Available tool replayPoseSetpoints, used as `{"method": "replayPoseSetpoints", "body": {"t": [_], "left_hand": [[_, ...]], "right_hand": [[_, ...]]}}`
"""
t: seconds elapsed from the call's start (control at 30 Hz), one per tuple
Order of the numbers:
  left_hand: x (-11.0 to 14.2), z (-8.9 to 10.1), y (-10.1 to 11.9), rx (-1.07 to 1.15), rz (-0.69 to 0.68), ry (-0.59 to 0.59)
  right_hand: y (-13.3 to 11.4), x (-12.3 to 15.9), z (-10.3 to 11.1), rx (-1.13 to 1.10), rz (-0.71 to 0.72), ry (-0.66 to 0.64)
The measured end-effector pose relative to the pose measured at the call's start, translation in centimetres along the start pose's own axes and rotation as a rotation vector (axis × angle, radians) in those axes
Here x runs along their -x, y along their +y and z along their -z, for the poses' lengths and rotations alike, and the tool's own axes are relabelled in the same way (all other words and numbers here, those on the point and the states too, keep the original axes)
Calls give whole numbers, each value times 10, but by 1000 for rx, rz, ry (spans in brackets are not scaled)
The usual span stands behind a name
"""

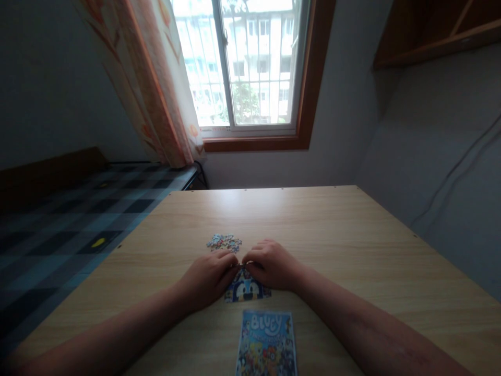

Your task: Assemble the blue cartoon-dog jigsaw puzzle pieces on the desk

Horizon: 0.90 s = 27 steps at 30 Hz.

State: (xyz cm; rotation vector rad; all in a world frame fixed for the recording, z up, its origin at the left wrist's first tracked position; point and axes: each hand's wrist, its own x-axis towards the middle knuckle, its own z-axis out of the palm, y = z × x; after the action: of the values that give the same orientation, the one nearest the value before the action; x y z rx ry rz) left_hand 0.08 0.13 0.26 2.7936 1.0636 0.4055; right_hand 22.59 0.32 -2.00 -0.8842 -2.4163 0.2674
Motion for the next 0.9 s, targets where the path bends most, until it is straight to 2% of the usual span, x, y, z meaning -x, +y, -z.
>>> {"method": "replayPoseSetpoints", "body": {"t": [0.9], "left_hand": [[0,-2,-2,1,12,-8]], "right_hand": [[-1,-1,1,4,-3,5]]}}
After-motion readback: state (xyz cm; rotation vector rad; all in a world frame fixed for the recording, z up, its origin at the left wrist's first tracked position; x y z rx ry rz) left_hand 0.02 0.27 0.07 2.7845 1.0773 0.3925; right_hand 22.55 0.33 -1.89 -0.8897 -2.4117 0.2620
